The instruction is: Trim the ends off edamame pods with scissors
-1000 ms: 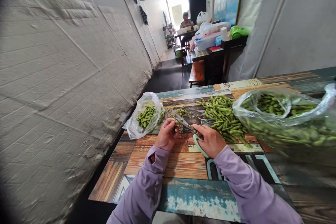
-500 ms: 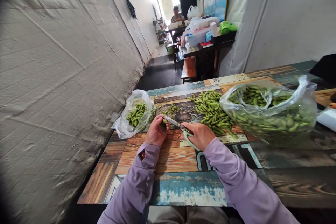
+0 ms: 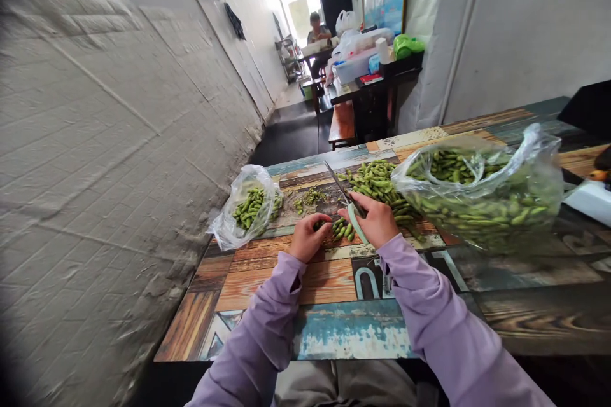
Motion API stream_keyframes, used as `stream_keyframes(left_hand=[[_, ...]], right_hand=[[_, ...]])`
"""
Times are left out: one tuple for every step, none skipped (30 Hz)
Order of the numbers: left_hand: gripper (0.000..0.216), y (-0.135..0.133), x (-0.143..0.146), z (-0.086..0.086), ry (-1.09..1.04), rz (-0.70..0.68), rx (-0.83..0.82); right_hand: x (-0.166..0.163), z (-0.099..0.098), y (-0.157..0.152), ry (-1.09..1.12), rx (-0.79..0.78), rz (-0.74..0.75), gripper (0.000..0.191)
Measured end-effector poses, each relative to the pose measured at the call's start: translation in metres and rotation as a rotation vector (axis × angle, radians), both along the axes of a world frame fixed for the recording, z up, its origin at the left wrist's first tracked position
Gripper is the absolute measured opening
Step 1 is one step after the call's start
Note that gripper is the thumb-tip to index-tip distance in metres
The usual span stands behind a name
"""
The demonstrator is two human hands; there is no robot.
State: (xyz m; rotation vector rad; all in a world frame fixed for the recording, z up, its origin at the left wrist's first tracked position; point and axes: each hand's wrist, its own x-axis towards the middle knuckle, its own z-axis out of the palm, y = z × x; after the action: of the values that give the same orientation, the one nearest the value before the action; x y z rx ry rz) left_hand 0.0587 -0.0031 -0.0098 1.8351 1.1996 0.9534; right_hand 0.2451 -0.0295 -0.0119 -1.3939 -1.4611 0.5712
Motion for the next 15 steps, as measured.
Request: stream_keyframes(left_hand=[[0.006, -0.001, 0.005, 0.0, 0.093, 0.001, 0.067], [0.007, -0.001, 0.01, 0.001, 0.177, 0.006, 0.111], [0.008, -0.002, 0.015, 0.002, 0.251, 0.009, 0.134], [0.007, -0.002, 0.019, 0.003, 0.312, 0.011, 0.141], [0.006, -0.001, 0.022, 0.004, 0.358, 0.013, 0.139], [0.006, -0.001, 0.025, 0.004, 0.389, 0.013, 0.137], [0.006, 0.0, 0.027, 0.005, 0.41, 0.01, 0.137], [0.005, 0.0, 0.028, 0.005, 0.424, 0.008, 0.14], [0.004, 0.001, 0.028, 0.006, 0.432, 0.0, 0.143], [0.006, 0.001, 0.028, 0.006, 0.435, -0.007, 0.147], [0.008, 0.0, 0.028, 0.006, 0.431, -0.014, 0.148], [0.01, -0.001, 0.027, 0.005, 0.42, -0.016, 0.146], [0.011, -0.002, 0.027, 0.005, 0.401, -0.015, 0.144], [0.013, -0.004, 0.026, 0.004, 0.375, -0.012, 0.143], [0.015, -0.005, 0.025, 0.004, 0.337, -0.009, 0.144]], right_hand=[[-0.001, 0.001, 0.0, 0.011, -0.007, -0.001, 0.046], [-0.001, 0.002, 0.0, 0.019, -0.016, -0.002, 0.046], [-0.002, 0.003, 0.0, 0.023, -0.024, -0.002, 0.046], [-0.002, 0.004, 0.0, 0.025, -0.029, -0.002, 0.046], [-0.002, 0.005, 0.0, 0.026, -0.032, -0.003, 0.046], [-0.002, 0.006, 0.0, 0.025, -0.033, -0.004, 0.046], [-0.003, 0.007, -0.001, 0.024, -0.032, -0.005, 0.046], [-0.003, 0.007, -0.001, 0.023, -0.03, -0.004, 0.046], [-0.004, 0.008, -0.001, 0.023, -0.026, 0.0, 0.045], [-0.004, 0.009, -0.001, 0.023, -0.02, 0.004, 0.044], [-0.005, 0.009, -0.002, 0.023, -0.011, 0.009, 0.044], [-0.006, 0.009, -0.002, 0.023, -0.002, 0.014, 0.043], [-0.006, 0.009, -0.002, 0.023, 0.006, 0.018, 0.042], [-0.006, 0.008, -0.002, 0.023, 0.009, 0.019, 0.042], [-0.007, 0.007, -0.002, 0.022, 0.007, 0.015, 0.042]])
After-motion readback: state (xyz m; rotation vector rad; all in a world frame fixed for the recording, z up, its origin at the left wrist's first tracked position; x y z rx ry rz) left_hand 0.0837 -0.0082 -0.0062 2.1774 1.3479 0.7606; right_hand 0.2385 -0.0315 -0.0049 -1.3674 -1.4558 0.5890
